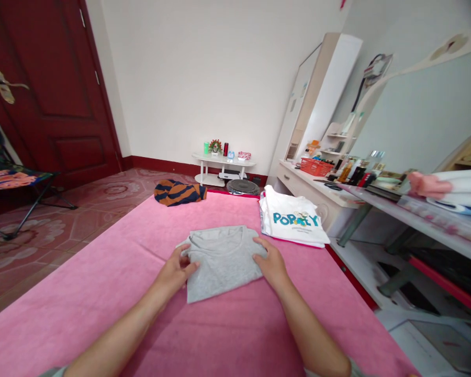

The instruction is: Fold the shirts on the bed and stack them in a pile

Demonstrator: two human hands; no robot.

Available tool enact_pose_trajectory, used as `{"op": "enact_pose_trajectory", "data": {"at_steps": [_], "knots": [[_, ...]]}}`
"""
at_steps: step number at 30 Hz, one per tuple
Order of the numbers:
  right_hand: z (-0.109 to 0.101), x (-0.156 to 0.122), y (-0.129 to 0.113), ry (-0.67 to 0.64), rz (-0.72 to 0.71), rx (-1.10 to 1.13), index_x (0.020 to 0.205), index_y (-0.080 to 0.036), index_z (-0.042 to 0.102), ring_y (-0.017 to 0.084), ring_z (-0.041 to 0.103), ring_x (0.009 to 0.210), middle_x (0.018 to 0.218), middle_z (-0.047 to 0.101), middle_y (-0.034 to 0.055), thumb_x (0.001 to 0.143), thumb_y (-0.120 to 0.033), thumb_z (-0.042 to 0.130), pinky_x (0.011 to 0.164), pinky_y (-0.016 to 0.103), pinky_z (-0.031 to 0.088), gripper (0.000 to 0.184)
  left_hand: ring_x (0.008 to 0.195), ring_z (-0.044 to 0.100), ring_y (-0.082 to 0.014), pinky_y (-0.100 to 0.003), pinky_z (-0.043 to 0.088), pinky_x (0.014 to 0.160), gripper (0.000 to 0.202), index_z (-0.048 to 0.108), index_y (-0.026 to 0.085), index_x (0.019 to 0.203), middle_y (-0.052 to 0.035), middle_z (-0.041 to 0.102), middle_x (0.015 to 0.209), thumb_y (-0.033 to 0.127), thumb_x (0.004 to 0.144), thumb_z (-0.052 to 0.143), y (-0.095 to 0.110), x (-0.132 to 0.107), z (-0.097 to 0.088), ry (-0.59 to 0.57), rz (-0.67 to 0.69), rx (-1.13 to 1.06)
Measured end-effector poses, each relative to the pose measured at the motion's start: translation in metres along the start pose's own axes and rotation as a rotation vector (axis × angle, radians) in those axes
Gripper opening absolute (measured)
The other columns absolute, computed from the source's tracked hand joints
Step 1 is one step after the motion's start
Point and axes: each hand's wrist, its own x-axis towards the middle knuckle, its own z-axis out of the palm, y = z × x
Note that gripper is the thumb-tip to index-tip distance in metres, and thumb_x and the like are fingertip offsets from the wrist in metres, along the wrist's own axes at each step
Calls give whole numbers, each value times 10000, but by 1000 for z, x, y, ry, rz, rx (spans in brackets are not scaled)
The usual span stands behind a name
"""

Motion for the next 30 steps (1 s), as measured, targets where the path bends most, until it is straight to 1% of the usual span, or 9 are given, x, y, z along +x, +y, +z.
{"op": "enact_pose_trajectory", "data": {"at_steps": [2,5,8,11,15,19,22,26,30], "knots": [[3,-8,-25,16,-64,-74,1172,-172,602,199,558,1139,1219,618,74,741,-129,488,993,339,398,447,698,632,-181,-289,505,607,641,471,176,1214,-42,633,866,467,681,674,12,-4,13,7,154,0],[8,-22,-62,-57,-161,-177,1155,-195,603,221,580,1080,1154,640,81,839,-304,480,924,343,432,356,894,635,-228,-330,504,762,548,498,199,1254,-69,663,974,491,795,566,39,-12,38,-145,312,5],[12,-32,-79,-92,-140,-324,1080,-195,603,267,601,971,1039,652,103,760,-475,580,791,357,467,426,924,641,-243,-365,500,803,554,473,230,1314,-81,669,1057,541,856,466,57,-11,63,-293,311,11],[16,-33,-70,-45,-80,-382,1044,-189,589,279,600,930,1018,642,112,655,-430,669,727,339,465,464,777,669,-231,-372,516,725,622,465,197,1317,-98,693,964,612,857,402,50,2,79,-326,213,-35],[26,-24,-44,41,32,-167,930,-184,612,222,631,792,859,678,67,707,-233,537,678,287,460,240,804,657,-207,-347,504,754,585,492,163,1259,-94,696,958,591,877,377,21,27,72,-120,278,-139],[26,-13,-32,142,48,252,879,-155,618,176,617,678,792,682,39,686,-198,479,605,243,459,242,822,645,-214,-347,502,757,564,559,155,1167,-87,686,952,600,860,398,-3,44,48,132,295,-25],[-1,2,-34,314,-32,244,857,-155,611,158,576,631,741,658,15,684,-222,495,588,235,438,219,802,654,-218,-347,514,725,579,534,156,1194,-79,689,913,607,857,396,-9,48,40,143,262,-8],[-70,51,-36,579,-165,-189,663,-178,555,154,500,603,638,572,-1,659,-259,551,592,249,389,81,761,654,-210,-349,516,730,547,518,180,1226,-65,687,899,575,863,414,-8,45,47,85,298,49],[-125,116,-16,610,-190,-451,790,-165,625,200,555,775,835,636,55,667,-272,569,700,284,409,172,711,648,-194,-333,508,714,508,495,192,1237,-42,685,868,529,862,431,-10,49,51,72,308,76]]}}
